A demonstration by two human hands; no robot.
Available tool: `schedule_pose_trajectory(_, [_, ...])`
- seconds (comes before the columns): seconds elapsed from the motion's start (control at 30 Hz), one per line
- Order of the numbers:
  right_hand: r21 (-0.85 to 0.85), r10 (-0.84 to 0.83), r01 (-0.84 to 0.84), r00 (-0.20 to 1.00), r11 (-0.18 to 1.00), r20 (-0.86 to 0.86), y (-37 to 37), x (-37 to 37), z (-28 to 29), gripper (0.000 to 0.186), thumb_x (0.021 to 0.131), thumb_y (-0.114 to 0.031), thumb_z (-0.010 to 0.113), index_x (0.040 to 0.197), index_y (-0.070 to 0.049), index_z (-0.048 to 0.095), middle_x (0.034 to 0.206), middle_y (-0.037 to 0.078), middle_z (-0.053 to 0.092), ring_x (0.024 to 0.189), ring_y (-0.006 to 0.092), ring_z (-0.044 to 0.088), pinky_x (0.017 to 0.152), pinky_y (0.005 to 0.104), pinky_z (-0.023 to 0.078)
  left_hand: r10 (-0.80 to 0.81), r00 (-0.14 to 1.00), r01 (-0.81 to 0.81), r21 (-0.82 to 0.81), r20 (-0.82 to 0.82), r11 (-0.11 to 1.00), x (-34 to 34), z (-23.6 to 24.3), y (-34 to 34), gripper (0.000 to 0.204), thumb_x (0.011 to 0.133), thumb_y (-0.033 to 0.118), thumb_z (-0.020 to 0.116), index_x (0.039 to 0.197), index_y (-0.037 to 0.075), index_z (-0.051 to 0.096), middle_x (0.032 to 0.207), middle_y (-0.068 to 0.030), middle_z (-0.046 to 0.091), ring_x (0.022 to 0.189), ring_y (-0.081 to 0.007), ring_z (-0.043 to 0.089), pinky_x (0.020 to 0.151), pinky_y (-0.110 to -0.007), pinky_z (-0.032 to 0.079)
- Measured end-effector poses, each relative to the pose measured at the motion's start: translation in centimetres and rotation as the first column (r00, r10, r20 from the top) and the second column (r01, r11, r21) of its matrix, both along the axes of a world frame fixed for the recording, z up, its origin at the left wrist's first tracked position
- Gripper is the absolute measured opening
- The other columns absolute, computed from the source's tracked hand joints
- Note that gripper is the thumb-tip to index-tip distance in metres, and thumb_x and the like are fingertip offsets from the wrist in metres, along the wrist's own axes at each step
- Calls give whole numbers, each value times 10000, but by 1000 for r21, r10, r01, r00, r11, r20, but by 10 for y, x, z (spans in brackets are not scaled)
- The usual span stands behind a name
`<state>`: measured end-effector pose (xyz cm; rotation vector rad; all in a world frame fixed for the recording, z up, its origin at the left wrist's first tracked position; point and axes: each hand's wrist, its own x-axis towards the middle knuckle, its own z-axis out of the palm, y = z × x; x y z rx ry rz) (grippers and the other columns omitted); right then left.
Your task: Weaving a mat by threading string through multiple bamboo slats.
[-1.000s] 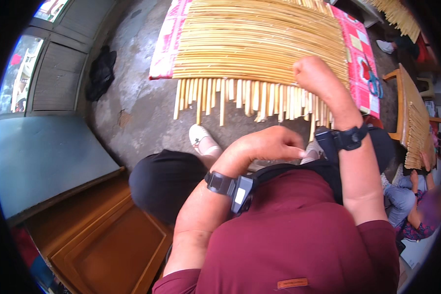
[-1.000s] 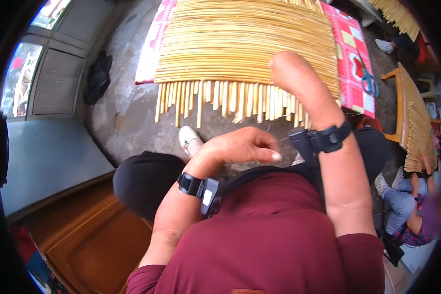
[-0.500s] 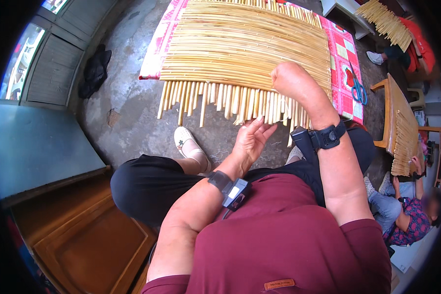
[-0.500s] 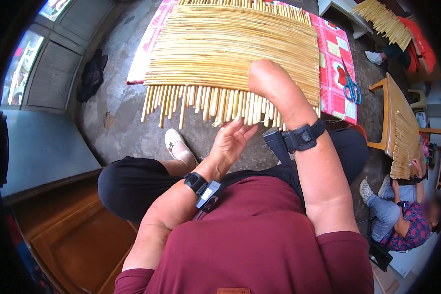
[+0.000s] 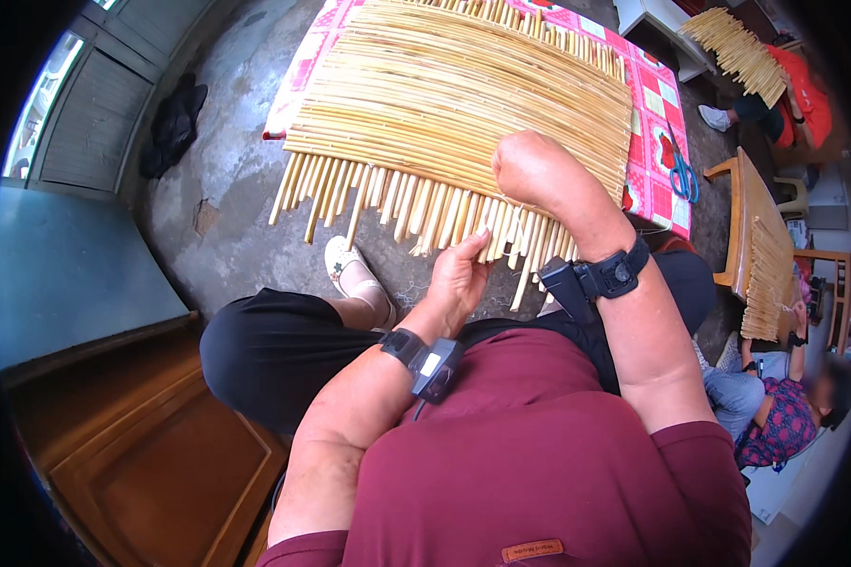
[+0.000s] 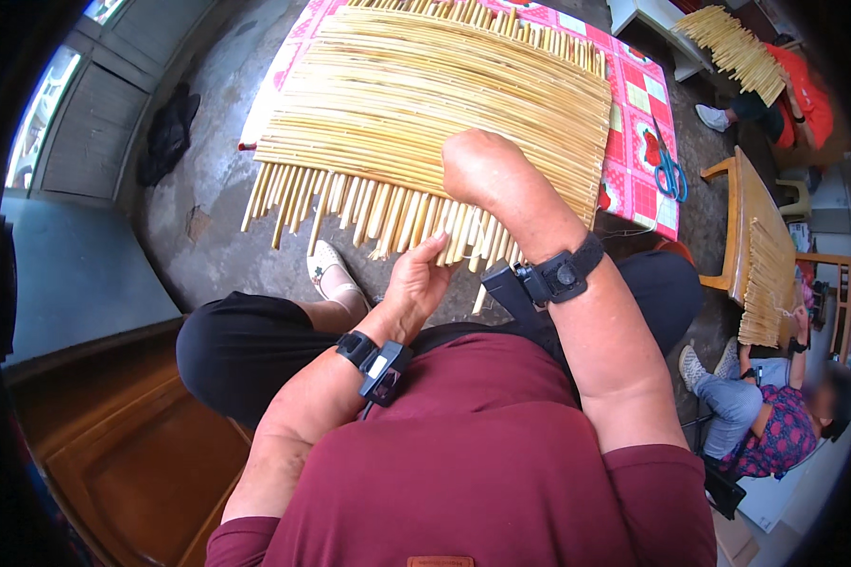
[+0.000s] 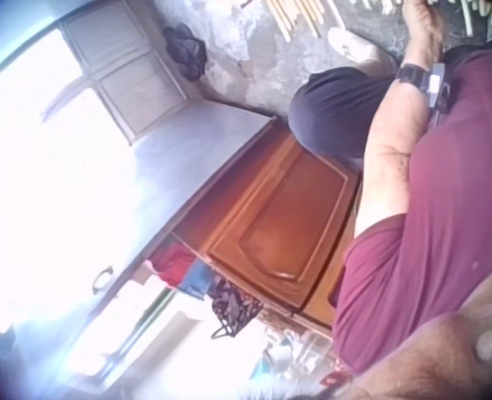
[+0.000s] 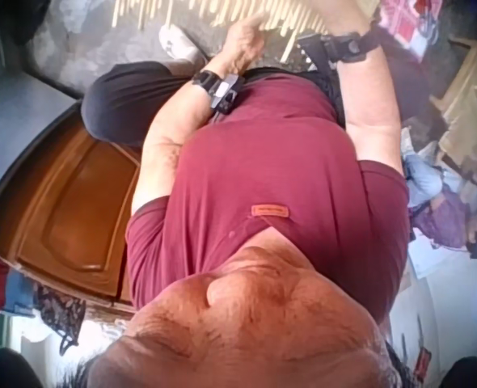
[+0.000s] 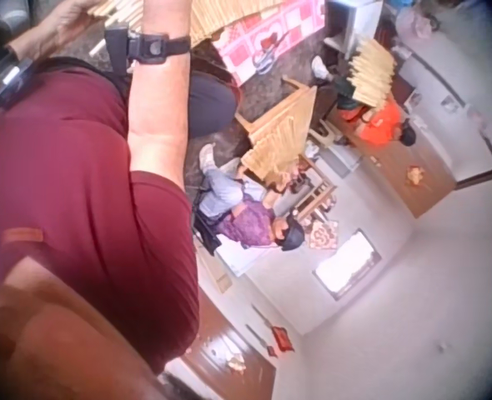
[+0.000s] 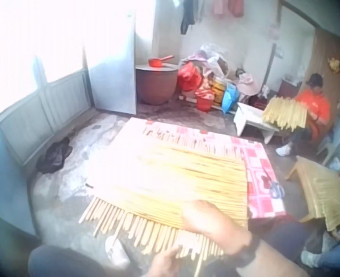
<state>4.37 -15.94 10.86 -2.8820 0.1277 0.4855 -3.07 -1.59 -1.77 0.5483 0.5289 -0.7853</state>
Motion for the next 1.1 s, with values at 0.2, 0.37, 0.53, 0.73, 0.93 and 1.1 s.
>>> schedule_pose_trajectory(0.2, [-17, 8, -10, 993, 1000, -117, 11, 2, 10, 216, 741, -55, 544, 863, 4, 713, 885, 249, 659, 889, 364, 653, 782, 427, 524, -47, 999, 45, 73, 26, 996, 0, -9, 1, 208, 864, 80, 614, 1060, 12, 601, 1034, -74, 652, 1018, -199, 587, 938, -406, 417])
schedule_pose_trajectory(0.37, [-86, 15, -24, 995, 996, -103, 12, 3, -4, 209, 749, -60, 554, 871, -6, 714, 894, 229, 670, 886, 350, 661, 769, 429, 531, -43, 999, 42, 95, 3, 995, 1, -4, -1, 194, 840, 71, 628, 1024, 11, 615, 992, -77, 661, 996, -200, 591, 926, -400, 420])
schedule_pose_trajectory(0.53, [-119, 36, -50, 993, 992, -116, 17, 5, -1, 208, 757, -63, 559, 886, -11, 714, 908, 218, 674, 894, 346, 662, 766, 426, 534, -48, 999, 49, 77, -12, 996, 1, -3, 0, 203, 835, 73, 635, 1030, 17, 613, 1003, -77, 658, 1000, -206, 586, 940, -417, 407])
schedule_pose_trajectory(0.73, [-202, 58, -80, 992, 976, -112, 27, 0, -13, 180, 771, -76, 586, 880, -39, 724, 911, 177, 693, 890, 313, 679, 731, 411, 550, -54, 998, 55, 58, -20, 997, 1, -3, 1, 207, 834, 80, 642, 1031, 30, 609, 986, -64, 652, 992, -205, 577, 959, -465, 381])
schedule_pose_trajectory(0.93, [-273, 58, -54, 998, 960, 6, 36, -8, -31, 284, 765, -75, 563, 1027, 28, 602, 797, 196, 685, 770, 318, 688, 668, 411, 549, -58, 998, 59, 52, -29, 997, -1, -4, 1, 206, 842, 78, 627, 1041, 34, 602, 994, -41, 641, 1020, -190, 550, 984, -518, 332])
schedule_pose_trajectory(1.1, [-319, 4, -33, 996, 947, -91, 55, -4, -28, 345, 803, -78, 542, 1117, 59, 504, 827, 187, 693, 810, 302, 693, 662, 393, 548, -64, 998, 64, 37, 1, 997, 1, -1, -2, 221, 866, 81, 583, 1081, 29, 589, 1079, -42, 622, 1054, -183, 527, 979, -517, 333])
